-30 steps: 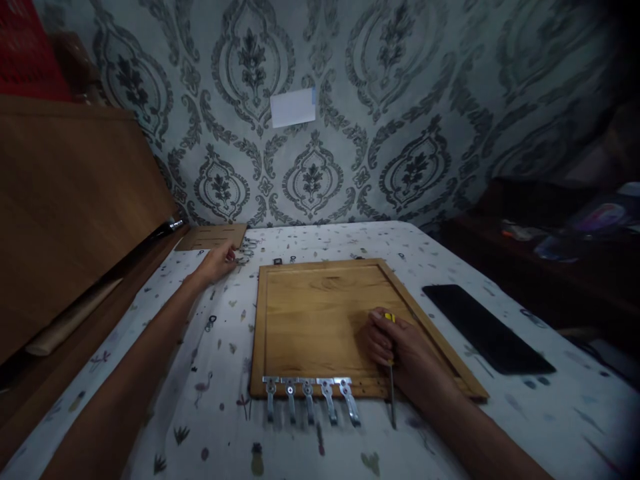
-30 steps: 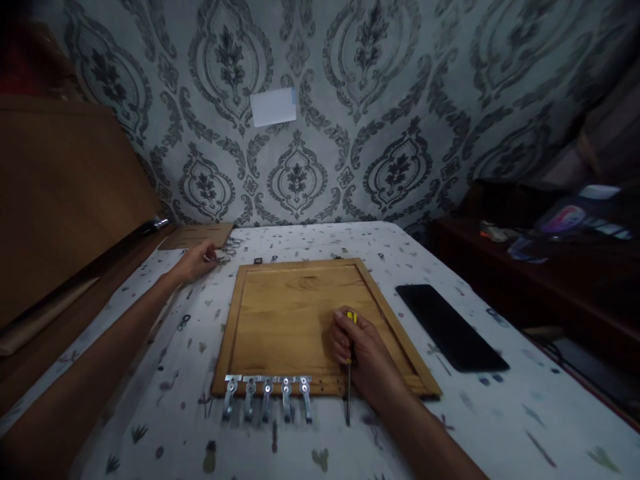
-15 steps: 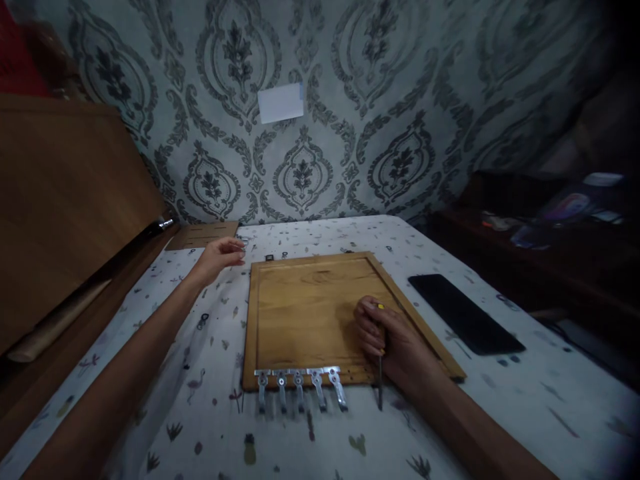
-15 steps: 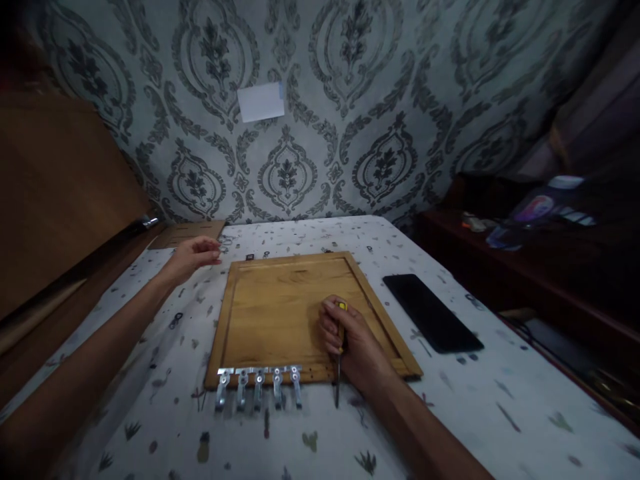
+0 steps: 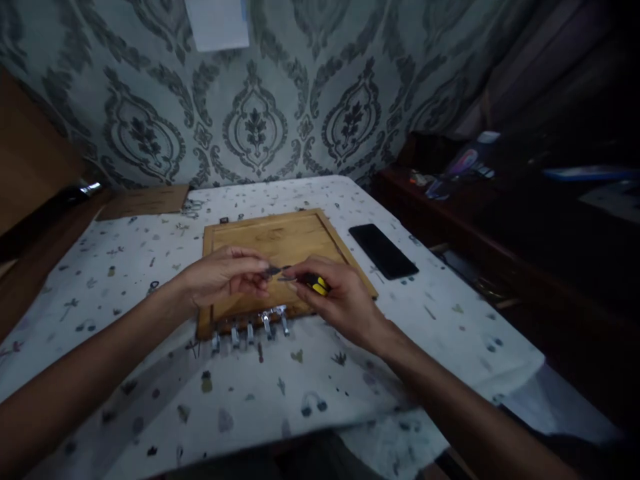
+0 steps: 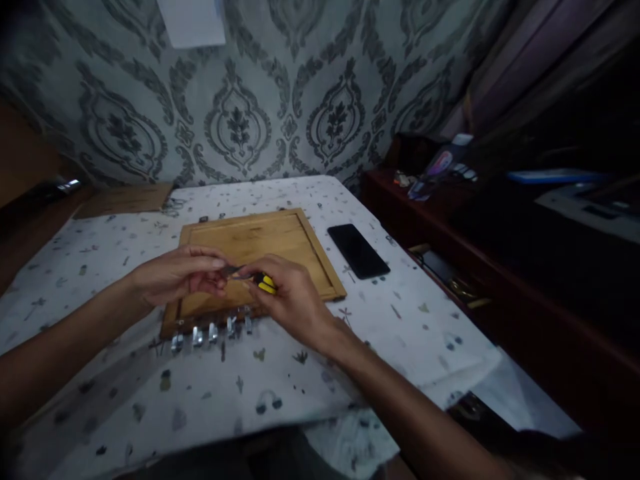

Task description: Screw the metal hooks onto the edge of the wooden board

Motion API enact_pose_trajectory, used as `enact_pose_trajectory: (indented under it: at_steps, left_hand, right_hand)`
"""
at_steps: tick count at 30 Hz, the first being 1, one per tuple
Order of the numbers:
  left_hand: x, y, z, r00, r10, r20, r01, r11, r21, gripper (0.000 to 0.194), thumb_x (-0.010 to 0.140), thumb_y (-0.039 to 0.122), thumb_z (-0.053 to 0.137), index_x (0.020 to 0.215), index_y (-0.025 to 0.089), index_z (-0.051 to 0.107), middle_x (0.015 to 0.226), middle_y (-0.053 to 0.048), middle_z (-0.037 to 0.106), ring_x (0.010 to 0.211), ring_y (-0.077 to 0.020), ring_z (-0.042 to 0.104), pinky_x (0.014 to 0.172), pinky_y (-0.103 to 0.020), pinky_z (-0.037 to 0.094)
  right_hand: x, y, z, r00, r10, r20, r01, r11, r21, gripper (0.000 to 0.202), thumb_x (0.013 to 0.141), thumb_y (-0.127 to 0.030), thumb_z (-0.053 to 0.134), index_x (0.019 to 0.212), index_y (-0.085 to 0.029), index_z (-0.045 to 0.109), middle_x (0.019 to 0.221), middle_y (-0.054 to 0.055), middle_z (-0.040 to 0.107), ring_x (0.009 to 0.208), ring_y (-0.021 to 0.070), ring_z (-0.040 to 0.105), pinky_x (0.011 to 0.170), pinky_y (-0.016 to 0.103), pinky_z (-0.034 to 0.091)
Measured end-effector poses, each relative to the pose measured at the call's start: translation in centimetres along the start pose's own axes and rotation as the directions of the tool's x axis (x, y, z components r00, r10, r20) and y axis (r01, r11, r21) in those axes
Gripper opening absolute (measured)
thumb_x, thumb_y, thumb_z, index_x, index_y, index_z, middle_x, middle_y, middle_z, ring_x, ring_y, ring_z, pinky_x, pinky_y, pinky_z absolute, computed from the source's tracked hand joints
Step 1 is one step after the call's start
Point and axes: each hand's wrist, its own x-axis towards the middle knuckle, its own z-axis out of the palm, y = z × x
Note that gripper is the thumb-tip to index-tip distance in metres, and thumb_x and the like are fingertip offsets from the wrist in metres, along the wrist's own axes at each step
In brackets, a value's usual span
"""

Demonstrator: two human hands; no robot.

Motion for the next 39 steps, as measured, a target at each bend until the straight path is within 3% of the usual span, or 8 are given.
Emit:
enact_pose_trajectory:
  at_steps: [3,6,9,12,16,21,29,39]
  left_hand:
    - [0.1,-0.2,0.7,0.998,-0.041,0.053,0.039,0.999,0.032,0.026,0.074,0.038,0.08,0.08,0.015,0.072,0.07,-0.004,0.072,0.061,-0.0133,0.067,0.064,-0.027,0.061]
    - [0.5,-0.9,1.5,0.994,-0.053,0.094,0.044,0.995,0.092,0.023,0.073,0.036,0.08,0.079,0.016,0.071,0.067,-0.001,0.069,0.059,-0.0125,0.065,0.061,-0.024,0.058]
    - [1.2,-2.0,2.4,0.989,-0.062,0.138,0.037,0.984,0.174,0.019,0.07,0.032,0.08,0.076,0.016,0.071,0.062,0.0,0.067,0.054,-0.0115,0.061,0.054,-0.021,0.052]
    - [1.9,-3.0,3.1,0.984,-0.054,0.167,0.009,0.966,0.26,0.014,0.071,0.028,0.076,0.073,0.015,0.071,0.061,0.001,0.065,0.053,-0.0098,0.056,0.05,-0.019,0.044]
    - [2.4,-3.8,3.5,0.987,-0.003,0.159,-0.055,0.932,0.357,0.01,0.076,0.025,0.067,0.072,0.016,0.069,0.067,0.002,0.065,0.061,-0.0103,0.056,0.055,-0.019,0.042]
    - [2.3,-4.1,3.2,0.985,0.028,0.172,-0.105,0.881,0.462,0.016,0.081,0.028,0.061,0.078,0.016,0.07,0.074,-0.001,0.066,0.067,-0.0136,0.058,0.06,-0.023,0.042]
    - [2.4,-4.2,2.7,0.97,0.046,0.239,-0.171,0.826,0.537,0.013,0.084,0.024,0.06,0.083,0.015,0.07,0.084,-0.004,0.069,0.079,-0.0164,0.063,0.073,-0.028,0.047]
    - [2.4,-4.1,2.5,0.954,0.06,0.293,-0.221,0.802,0.555,0.013,0.086,0.02,0.059,0.083,0.015,0.071,0.085,-0.003,0.069,0.082,-0.0153,0.063,0.075,-0.027,0.047]
  right_hand:
    - [-1.3,-0.5,-0.5,0.998,0.068,0.008,-0.068,0.994,-0.081,0.007,0.088,-0.025,0.065,0.088,-0.021,0.071,0.078,0.002,0.072,0.068,0.0147,0.063,0.064,0.027,0.044]
    - [-2.9,-0.7,-0.3,0.959,0.274,0.075,-0.275,0.961,0.007,0.013,0.087,-0.031,0.066,0.079,-0.02,0.068,0.063,-0.001,0.065,0.05,0.0106,0.056,0.05,0.023,0.04]
    - [-4.5,-0.6,0.3,0.852,0.493,0.178,-0.523,0.823,0.223,0.025,0.085,-0.04,0.068,0.072,-0.02,0.062,0.058,-0.003,0.063,0.039,0.0074,0.05,0.041,0.021,0.037]
    - [-5.6,-0.1,0.9,0.751,0.608,0.259,-0.658,0.651,0.379,0.031,0.077,-0.044,0.075,0.068,-0.019,0.059,0.06,-0.002,0.066,0.035,0.0062,0.05,0.038,0.02,0.036]
    - [-6.0,0.8,1.3,0.638,0.696,0.33,-0.756,0.485,0.439,0.028,0.075,-0.04,0.076,0.07,-0.018,0.059,0.064,0.001,0.072,0.033,0.0053,0.052,0.034,0.017,0.029]
    - [-6.0,1.6,1.7,0.55,0.749,0.369,-0.798,0.341,0.497,0.029,0.073,-0.038,0.077,0.072,-0.017,0.057,0.065,0.002,0.073,0.036,0.0076,0.058,0.03,0.015,0.023]
    - [-5.7,1.7,2.2,0.547,0.735,0.401,-0.796,0.308,0.521,0.03,0.074,-0.039,0.077,0.07,-0.017,0.057,0.064,0.001,0.072,0.039,0.0084,0.061,0.03,0.015,0.029]
    - [-5.2,1.6,2.3,0.575,0.69,0.439,-0.785,0.314,0.535,0.035,0.072,-0.041,0.08,0.067,-0.016,0.055,0.059,0.0,0.07,0.038,0.0082,0.06,0.03,0.015,0.028]
